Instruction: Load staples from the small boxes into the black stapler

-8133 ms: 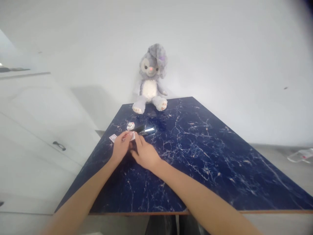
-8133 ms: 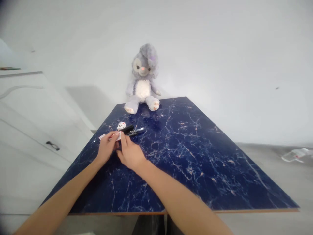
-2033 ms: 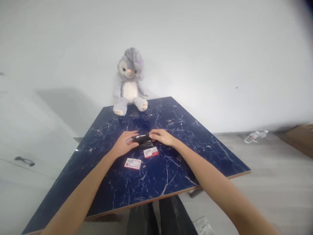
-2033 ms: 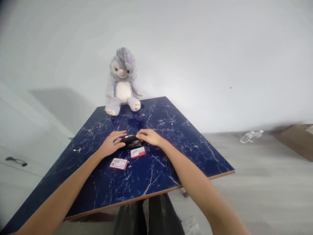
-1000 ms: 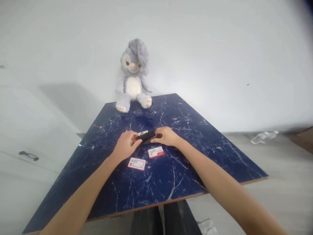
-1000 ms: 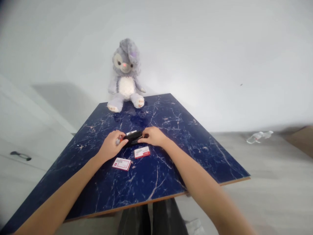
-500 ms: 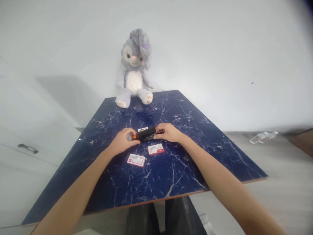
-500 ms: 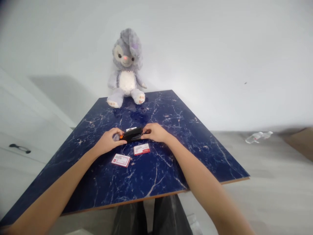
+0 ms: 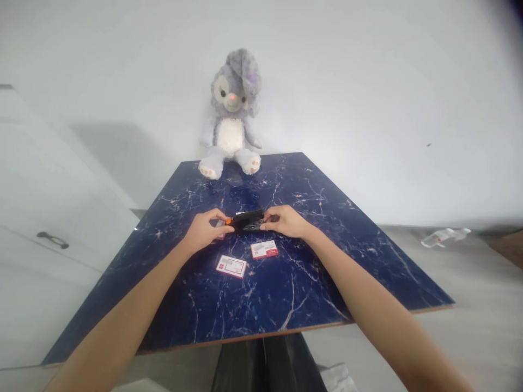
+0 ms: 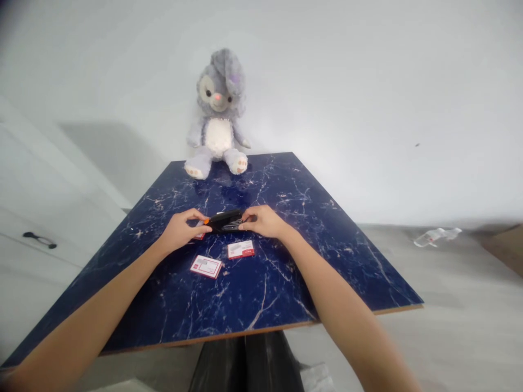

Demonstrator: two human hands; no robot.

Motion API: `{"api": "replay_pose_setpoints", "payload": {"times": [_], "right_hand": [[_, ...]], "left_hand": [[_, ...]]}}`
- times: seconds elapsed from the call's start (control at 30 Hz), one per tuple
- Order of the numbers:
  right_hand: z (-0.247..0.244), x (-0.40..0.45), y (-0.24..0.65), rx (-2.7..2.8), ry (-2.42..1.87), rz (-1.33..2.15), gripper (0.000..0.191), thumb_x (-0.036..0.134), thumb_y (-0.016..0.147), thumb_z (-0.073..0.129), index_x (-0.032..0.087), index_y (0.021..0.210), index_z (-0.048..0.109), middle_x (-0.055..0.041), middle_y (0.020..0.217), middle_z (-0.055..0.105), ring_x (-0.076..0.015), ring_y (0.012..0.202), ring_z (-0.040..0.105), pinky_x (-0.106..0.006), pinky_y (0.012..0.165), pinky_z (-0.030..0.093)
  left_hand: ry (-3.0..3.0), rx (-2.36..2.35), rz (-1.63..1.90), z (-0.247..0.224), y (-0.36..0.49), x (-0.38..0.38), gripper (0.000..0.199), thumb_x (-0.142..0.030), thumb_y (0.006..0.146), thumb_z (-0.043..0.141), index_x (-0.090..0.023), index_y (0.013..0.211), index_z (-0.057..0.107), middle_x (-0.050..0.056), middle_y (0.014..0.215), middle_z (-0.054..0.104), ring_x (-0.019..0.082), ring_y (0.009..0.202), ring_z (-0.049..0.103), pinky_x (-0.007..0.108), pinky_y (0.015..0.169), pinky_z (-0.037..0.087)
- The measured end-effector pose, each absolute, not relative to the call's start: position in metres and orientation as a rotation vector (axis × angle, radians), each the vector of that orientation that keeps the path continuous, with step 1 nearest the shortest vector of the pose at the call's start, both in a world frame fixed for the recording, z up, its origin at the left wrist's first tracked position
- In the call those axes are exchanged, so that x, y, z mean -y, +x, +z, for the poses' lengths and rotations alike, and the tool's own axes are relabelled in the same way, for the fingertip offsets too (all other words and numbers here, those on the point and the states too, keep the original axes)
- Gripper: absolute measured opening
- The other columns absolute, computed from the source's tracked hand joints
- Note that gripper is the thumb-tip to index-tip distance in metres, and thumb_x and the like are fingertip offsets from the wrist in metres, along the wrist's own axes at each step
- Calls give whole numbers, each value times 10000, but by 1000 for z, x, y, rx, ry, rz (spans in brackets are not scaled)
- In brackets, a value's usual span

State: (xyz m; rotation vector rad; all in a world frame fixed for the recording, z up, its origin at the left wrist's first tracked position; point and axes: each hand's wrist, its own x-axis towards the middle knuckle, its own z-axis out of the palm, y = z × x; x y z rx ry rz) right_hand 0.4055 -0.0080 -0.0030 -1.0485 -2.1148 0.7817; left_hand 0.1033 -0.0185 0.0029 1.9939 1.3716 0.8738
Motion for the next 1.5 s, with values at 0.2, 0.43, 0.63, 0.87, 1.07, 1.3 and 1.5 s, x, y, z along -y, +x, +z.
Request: {"api": "replay_pose_setpoints", "payload": {"times": [0.2, 0.43, 0.63, 0.87, 1.07, 1.3, 1.5], "right_hand": [[-1, 11, 405, 2180, -1059, 815, 210, 378, 784, 767, 182, 808, 695, 6, 766, 701, -136, 679, 620, -229, 643, 440], [7, 20, 394, 2276, -1159, 647, 198, 335, 786, 767, 175, 859, 676, -17, 823, 710, -155, 701, 632, -235, 630, 418], [6, 18, 389, 2263, -1218, 693, 204, 337, 774, 791, 169, 865, 723, -28, 812, 726, -163, 696, 641, -233, 619, 411], [5, 15, 398, 2227, -1190, 677, 182, 352, 783, 786, 182, 806, 726, 9, 778, 723, -132, 676, 626, -220, 637, 399], [3, 18, 393, 2180, -1238, 633, 188, 355, 784, 788, 187, 790, 703, 4, 779, 714, -138, 680, 615, -230, 637, 391], [1, 16, 398, 2234, -1059, 606, 174, 329, 816, 758, 183, 808, 663, -10, 871, 712, -157, 772, 626, -244, 705, 412], [1, 15, 397, 2265, -1007, 627, 160, 331, 849, 723, 183, 855, 662, -10, 916, 712, -159, 797, 638, -252, 732, 430]], "left_hand": [[2335, -1266, 972, -5, 99, 17, 295, -481, 745, 783, -223, 881, 737, 36, 950, 754, 218, 885, 692, 366, 879, 525], [2431, -1285, 911, -13, 93, 22, 326, -462, 802, 738, -231, 1031, 714, 84, 1156, 689, 259, 1135, 620, 441, 1027, 467], [2436, -1294, 908, -12, 92, 21, 304, -450, 794, 752, -234, 1003, 711, 65, 1097, 677, 238, 1050, 624, 430, 989, 473], [2556, -1204, 915, -10, 90, 18, 257, -447, 843, 707, -230, 979, 680, 55, 1033, 694, 242, 1031, 599, 440, 957, 468], [2620, -1155, 805, -13, 94, 20, 318, -449, 878, 654, -230, 1108, 632, 92, 1252, 645, 286, 1306, 479, 495, 1081, 406], [2637, -1321, 788, -7, 98, 26, 304, -460, 853, 684, -227, 1049, 676, 105, 1228, 656, 301, 1201, 564, 500, 1036, 417], [2624, -1305, 770, -4, 99, 25, 286, -472, 846, 692, -235, 1006, 686, 73, 1072, 682, 266, 1061, 601, 459, 977, 428]]}}
